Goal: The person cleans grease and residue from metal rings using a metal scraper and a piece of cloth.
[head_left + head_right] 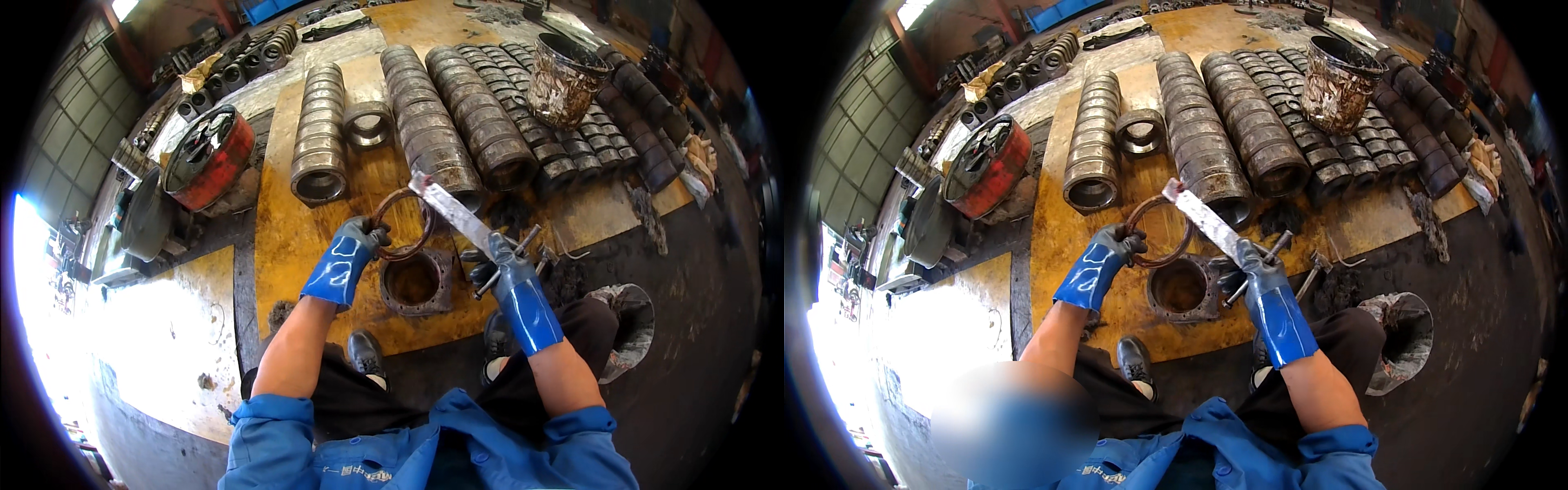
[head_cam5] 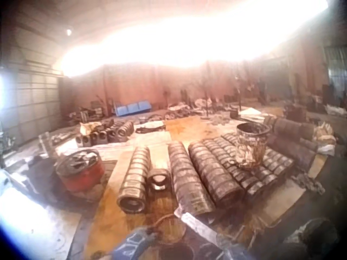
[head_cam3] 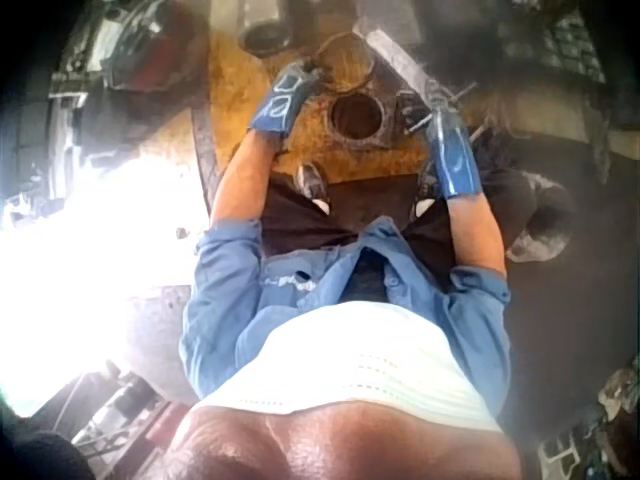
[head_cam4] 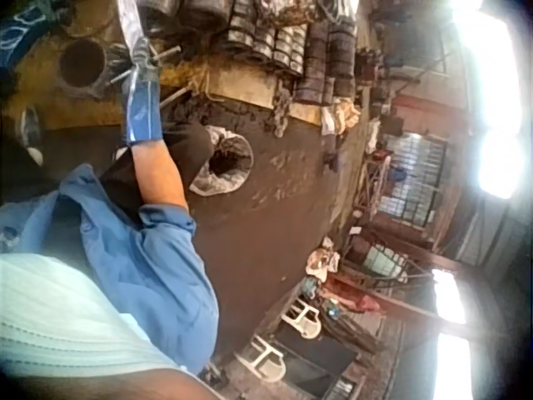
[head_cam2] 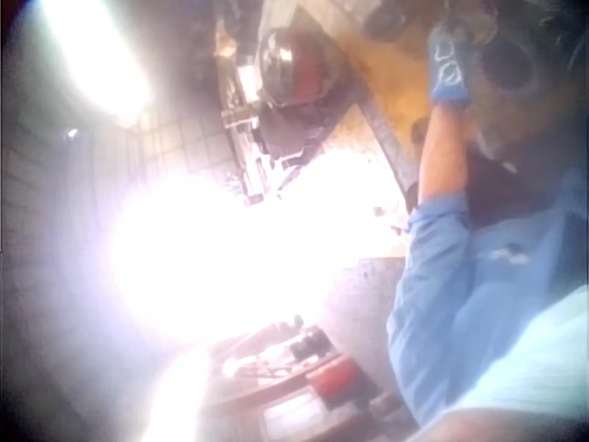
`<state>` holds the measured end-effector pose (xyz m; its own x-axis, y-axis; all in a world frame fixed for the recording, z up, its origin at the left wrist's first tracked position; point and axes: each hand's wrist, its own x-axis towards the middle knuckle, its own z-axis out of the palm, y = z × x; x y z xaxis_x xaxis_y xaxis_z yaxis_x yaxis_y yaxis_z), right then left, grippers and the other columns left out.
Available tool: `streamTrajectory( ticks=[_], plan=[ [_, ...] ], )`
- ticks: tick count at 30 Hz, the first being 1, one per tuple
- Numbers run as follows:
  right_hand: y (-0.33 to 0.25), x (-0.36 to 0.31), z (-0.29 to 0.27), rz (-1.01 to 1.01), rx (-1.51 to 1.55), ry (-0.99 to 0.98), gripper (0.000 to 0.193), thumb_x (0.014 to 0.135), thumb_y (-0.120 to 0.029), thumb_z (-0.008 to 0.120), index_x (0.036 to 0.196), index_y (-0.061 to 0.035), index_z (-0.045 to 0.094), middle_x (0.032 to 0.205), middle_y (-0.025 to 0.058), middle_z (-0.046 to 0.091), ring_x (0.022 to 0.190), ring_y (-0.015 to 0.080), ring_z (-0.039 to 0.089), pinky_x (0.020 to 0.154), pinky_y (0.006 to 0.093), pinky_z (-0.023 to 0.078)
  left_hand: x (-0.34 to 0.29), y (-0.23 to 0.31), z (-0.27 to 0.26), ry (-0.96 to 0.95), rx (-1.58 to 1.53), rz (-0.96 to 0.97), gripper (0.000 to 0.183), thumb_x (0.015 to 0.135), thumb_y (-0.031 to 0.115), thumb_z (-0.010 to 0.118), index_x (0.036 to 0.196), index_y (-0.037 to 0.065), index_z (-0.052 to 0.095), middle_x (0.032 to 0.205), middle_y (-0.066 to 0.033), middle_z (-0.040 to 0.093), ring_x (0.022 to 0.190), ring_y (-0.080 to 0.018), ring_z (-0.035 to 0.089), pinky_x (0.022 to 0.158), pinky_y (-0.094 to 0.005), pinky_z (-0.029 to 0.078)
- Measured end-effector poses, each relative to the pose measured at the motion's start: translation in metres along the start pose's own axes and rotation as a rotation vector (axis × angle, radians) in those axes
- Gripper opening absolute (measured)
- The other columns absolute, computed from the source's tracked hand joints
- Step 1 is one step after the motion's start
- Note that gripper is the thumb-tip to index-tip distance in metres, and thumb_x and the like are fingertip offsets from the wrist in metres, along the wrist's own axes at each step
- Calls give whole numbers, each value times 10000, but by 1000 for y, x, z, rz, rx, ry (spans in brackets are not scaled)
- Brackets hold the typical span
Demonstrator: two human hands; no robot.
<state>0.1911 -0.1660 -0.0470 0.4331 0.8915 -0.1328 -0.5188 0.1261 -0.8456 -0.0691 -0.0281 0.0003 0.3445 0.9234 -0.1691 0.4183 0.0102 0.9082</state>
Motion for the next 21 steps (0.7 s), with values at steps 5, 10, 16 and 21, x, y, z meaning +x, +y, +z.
streamTrajectory(
  ticks=[5,10,16,21],
  plan=[
    [-31,-18,25,172,-65,56,398,945,-346,574,1123,8,607,847,167,703,489,178,607,438,286,506,8,3,0,-113,-211,-62,235,907,163,632,1022,-40,649,838,-136,716,549,-143,618,475,-250,495],
    [-5,-12,15,64,-100,49,286,902,-187,642,1086,31,626,860,71,663,651,116,610,559,246,514,5,4,9,-172,-246,-127,255,900,202,653,1030,-17,656,842,-127,715,559,-141,624,483,-248,499],
    [-10,-22,26,17,-80,61,313,922,-192,627,1128,43,598,976,119,673,765,162,653,627,254,555,0,13,8,-173,-233,-128,268,902,219,654,1034,-14,654,837,-117,713,587,-133,623,496,-251,500],
    [-21,-15,26,194,53,-12,342,941,-280,584,1124,8,582,903,211,676,519,249,622,436,357,535,-6,-1,1,-136,-276,26,266,904,204,643,1042,-23,653,837,-112,710,577,-111,599,491,-246,475]
  ],
)
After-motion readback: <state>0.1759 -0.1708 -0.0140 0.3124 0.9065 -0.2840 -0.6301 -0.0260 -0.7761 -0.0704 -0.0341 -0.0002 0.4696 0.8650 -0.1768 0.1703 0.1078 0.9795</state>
